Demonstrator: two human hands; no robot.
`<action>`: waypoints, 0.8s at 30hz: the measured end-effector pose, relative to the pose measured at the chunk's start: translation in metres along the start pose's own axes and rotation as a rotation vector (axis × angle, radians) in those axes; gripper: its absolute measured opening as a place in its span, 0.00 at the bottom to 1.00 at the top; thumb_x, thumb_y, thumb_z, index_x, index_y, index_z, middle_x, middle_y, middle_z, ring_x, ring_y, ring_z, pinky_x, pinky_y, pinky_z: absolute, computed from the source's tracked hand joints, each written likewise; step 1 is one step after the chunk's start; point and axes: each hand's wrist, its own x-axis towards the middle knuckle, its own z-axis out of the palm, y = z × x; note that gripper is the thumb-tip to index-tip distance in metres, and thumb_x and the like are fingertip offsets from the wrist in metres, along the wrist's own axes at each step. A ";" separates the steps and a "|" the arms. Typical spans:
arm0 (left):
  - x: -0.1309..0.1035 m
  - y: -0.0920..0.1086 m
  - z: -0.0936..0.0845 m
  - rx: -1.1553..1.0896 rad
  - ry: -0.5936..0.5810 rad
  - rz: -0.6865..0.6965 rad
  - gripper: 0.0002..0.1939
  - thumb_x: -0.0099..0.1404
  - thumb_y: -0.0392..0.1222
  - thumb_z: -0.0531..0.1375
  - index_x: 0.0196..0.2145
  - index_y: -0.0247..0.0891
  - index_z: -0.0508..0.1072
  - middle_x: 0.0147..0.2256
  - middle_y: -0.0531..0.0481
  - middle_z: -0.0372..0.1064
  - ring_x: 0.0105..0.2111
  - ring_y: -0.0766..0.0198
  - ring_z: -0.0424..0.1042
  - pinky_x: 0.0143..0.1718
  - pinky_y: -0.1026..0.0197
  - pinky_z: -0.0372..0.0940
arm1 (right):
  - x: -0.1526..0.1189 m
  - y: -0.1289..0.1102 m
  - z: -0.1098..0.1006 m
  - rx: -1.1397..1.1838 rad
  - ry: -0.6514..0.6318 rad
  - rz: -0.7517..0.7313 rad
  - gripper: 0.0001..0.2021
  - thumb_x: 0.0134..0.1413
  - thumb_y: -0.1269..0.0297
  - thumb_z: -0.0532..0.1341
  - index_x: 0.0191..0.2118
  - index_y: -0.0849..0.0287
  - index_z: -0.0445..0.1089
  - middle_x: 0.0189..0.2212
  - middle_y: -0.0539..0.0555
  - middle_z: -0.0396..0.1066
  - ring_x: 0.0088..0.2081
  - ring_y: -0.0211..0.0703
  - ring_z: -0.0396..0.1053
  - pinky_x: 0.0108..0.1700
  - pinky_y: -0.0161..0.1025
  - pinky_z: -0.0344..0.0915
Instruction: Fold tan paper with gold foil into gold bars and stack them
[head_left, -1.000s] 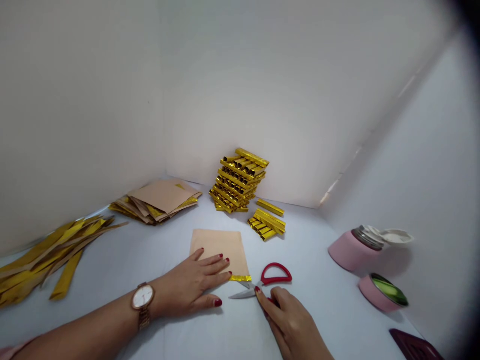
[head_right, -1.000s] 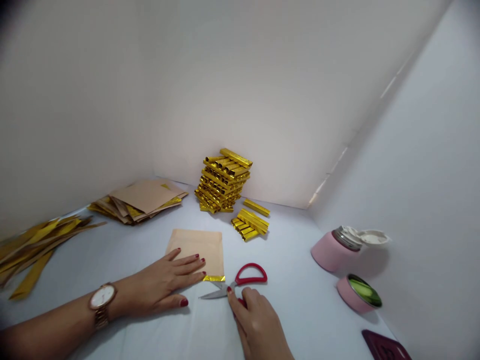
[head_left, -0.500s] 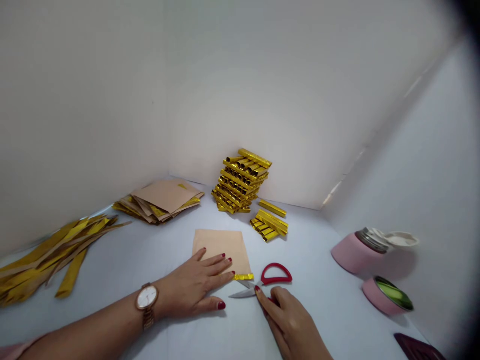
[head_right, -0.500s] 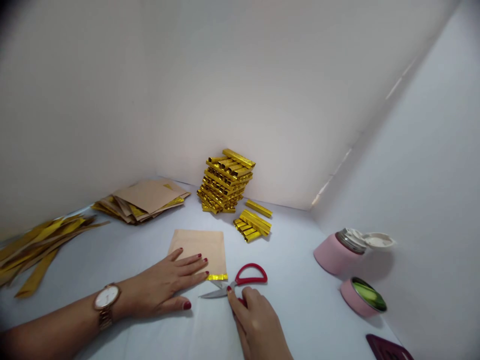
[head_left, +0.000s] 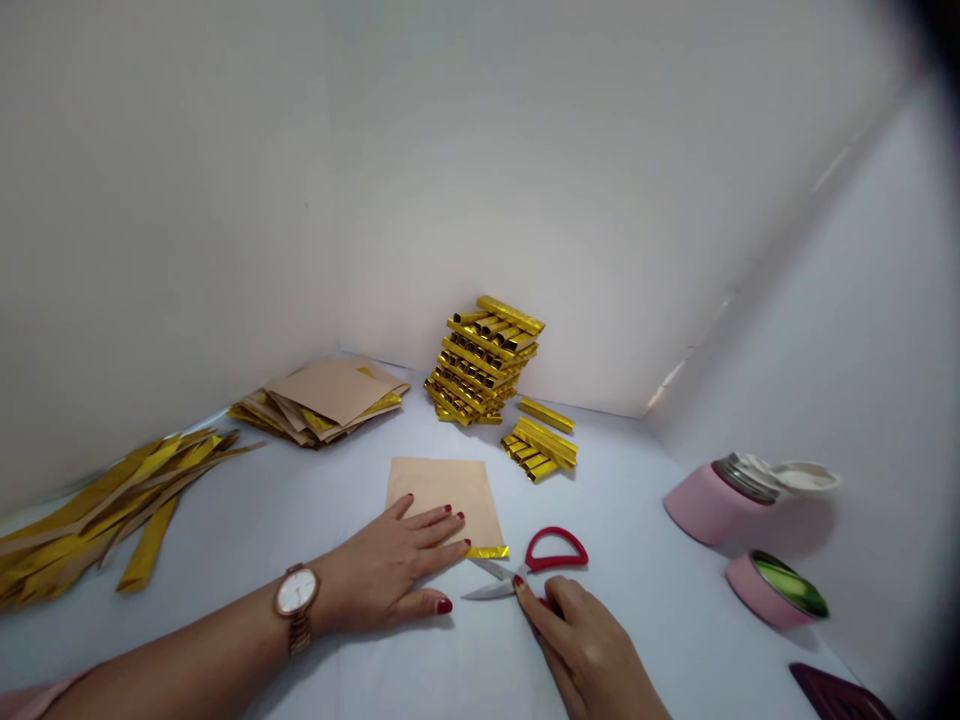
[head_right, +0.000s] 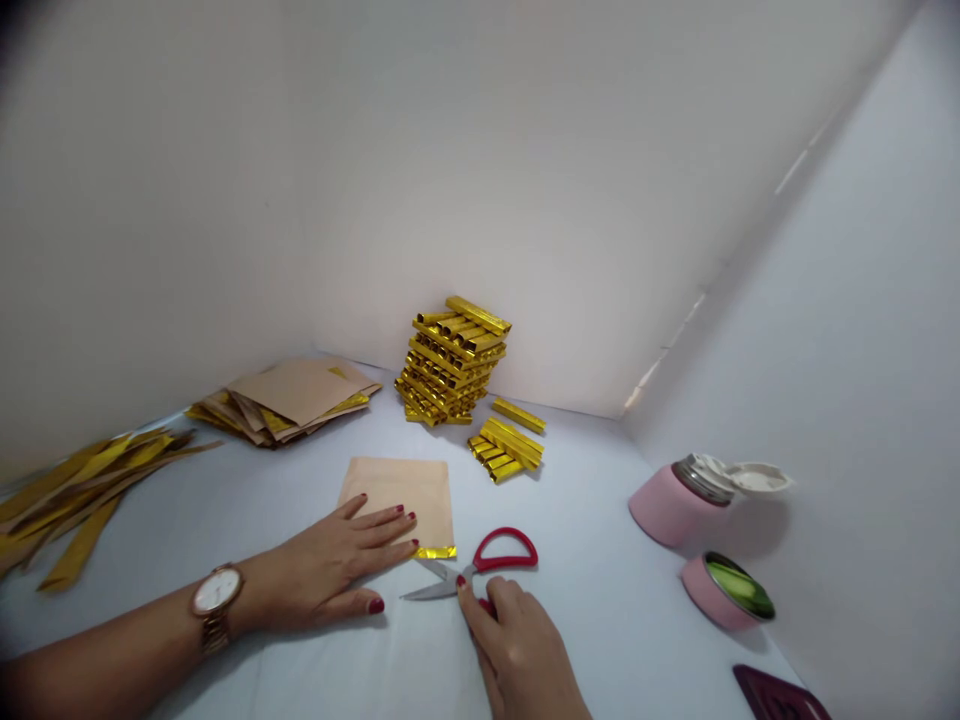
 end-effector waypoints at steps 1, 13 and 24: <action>0.000 -0.001 0.000 -0.005 0.008 -0.001 0.30 0.70 0.59 0.43 0.64 0.44 0.45 0.65 0.40 0.41 0.63 0.47 0.42 0.56 0.31 0.40 | 0.000 -0.001 0.000 -0.004 0.012 -0.001 0.21 0.57 0.77 0.48 0.55 0.64 0.63 0.33 0.61 0.65 0.31 0.46 0.67 0.31 0.41 0.69; -0.026 -0.007 0.001 -0.006 -0.001 -0.059 0.29 0.71 0.58 0.41 0.65 0.48 0.41 0.65 0.44 0.41 0.64 0.50 0.41 0.59 0.36 0.38 | 0.002 -0.002 0.000 -0.016 0.007 0.031 0.20 0.59 0.76 0.48 0.55 0.63 0.63 0.34 0.61 0.66 0.30 0.45 0.67 0.31 0.40 0.69; -0.025 -0.003 -0.002 0.003 0.003 -0.060 0.30 0.70 0.59 0.41 0.65 0.45 0.44 0.64 0.41 0.42 0.63 0.51 0.42 0.59 0.37 0.39 | 0.018 -0.008 -0.003 -0.025 0.022 -0.016 0.20 0.58 0.77 0.47 0.53 0.66 0.66 0.32 0.61 0.66 0.29 0.46 0.67 0.29 0.40 0.69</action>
